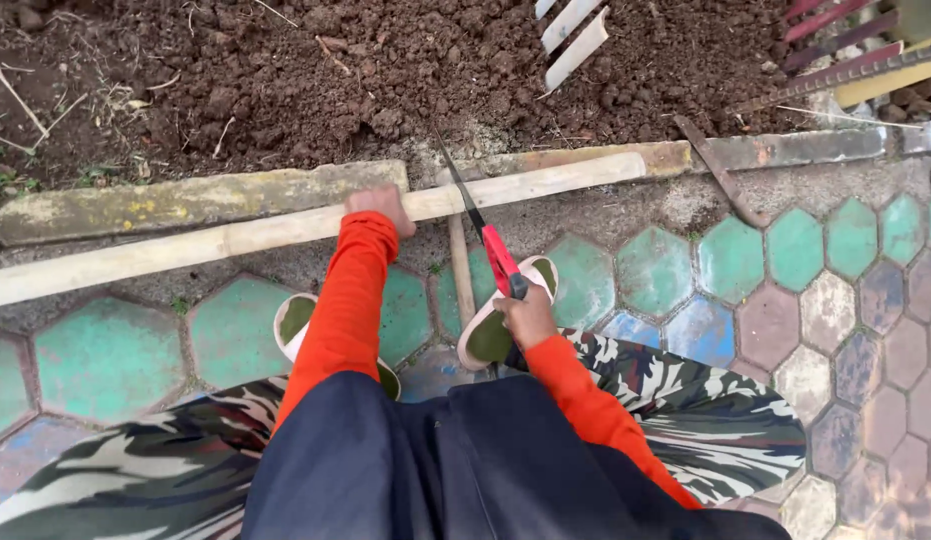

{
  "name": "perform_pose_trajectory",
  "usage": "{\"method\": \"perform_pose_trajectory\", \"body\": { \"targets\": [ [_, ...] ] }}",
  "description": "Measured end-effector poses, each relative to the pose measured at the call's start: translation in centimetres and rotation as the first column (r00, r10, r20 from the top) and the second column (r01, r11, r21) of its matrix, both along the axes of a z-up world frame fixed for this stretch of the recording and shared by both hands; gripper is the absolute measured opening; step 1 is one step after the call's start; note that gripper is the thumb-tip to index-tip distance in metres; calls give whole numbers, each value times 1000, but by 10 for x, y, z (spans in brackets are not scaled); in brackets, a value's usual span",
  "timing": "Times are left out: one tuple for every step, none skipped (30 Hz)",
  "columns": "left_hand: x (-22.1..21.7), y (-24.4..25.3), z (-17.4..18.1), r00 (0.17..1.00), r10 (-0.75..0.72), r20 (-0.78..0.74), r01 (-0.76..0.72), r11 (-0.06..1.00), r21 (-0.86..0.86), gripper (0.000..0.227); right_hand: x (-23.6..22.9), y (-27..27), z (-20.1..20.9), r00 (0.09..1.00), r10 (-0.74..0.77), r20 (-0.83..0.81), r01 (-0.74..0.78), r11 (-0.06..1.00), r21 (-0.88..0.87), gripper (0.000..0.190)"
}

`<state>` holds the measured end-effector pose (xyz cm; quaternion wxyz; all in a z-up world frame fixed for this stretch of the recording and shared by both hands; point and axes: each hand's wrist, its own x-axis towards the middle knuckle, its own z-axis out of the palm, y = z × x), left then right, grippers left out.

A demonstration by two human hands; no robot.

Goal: Sawing a long bamboo pole into smaller sections for garden construction.

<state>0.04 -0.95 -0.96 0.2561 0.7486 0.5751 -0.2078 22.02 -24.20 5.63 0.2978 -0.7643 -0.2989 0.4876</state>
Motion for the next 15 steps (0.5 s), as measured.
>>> {"method": "perform_pose_trajectory", "body": {
  "targets": [
    [-3,-5,-6,1000,10,-5,-10,1000,4,38,-4,-5,7,1000,10,-5,-10,1000,4,19],
    [-6,-10,-12,1000,15,3,-16,999,38,39,-9,-9,13,998,34,53,-37,998,47,23],
    [-2,-1,-19,1000,19,24,-21,996,89,41,-7,-3,18,991,52,124,-65,992,106,29],
    [1,9,-8,999,27,31,-30,993,112,41,7,-25,22,990,58,132,-75,989,128,29],
    [2,7,-1,1000,5,-26,-5,1000,7,44,19,-57,26,989,127,78,-137,981,138,35],
    [3,6,4,997,-22,-80,14,995,-98,48,32,-89,29,980,197,25,-198,969,150,42],
    [2,1,-6,996,-33,-79,23,992,-128,48,33,-92,34,982,189,19,-190,974,122,42],
    [2,-5,-16,1000,-2,-9,2,999,-42,41,34,-95,39,979,196,52,-199,979,44,28],
    [1,7,-21,998,25,60,-29,997,71,35,35,-84,38,975,206,87,-206,978,-5,22],
    [-1,2,-18,998,17,58,-21,997,71,35,22,-78,52,977,198,85,-198,980,-5,22],
    [2,10,-10,1000,-4,3,3,999,34,43,12,-62,66,996,86,20,-84,992,-94,18],
    [3,16,-3,998,-25,-54,24,1000,-2,53,2,-47,80,999,-33,-37,25,982,-187,15],
    [3,7,-8,999,-25,-46,24,1000,-15,53,7,-50,68,999,-33,-29,27,980,-199,15],
    [3,-3,-14,1000,-11,11,10,998,60,44,11,-56,56,1000,-6,-29,2,986,-166,18],
    [-5,0,-16,998,11,56,-20,988,156,35,12,-48,38,999,32,-39,-36,993,-111,25]
  ]
}}
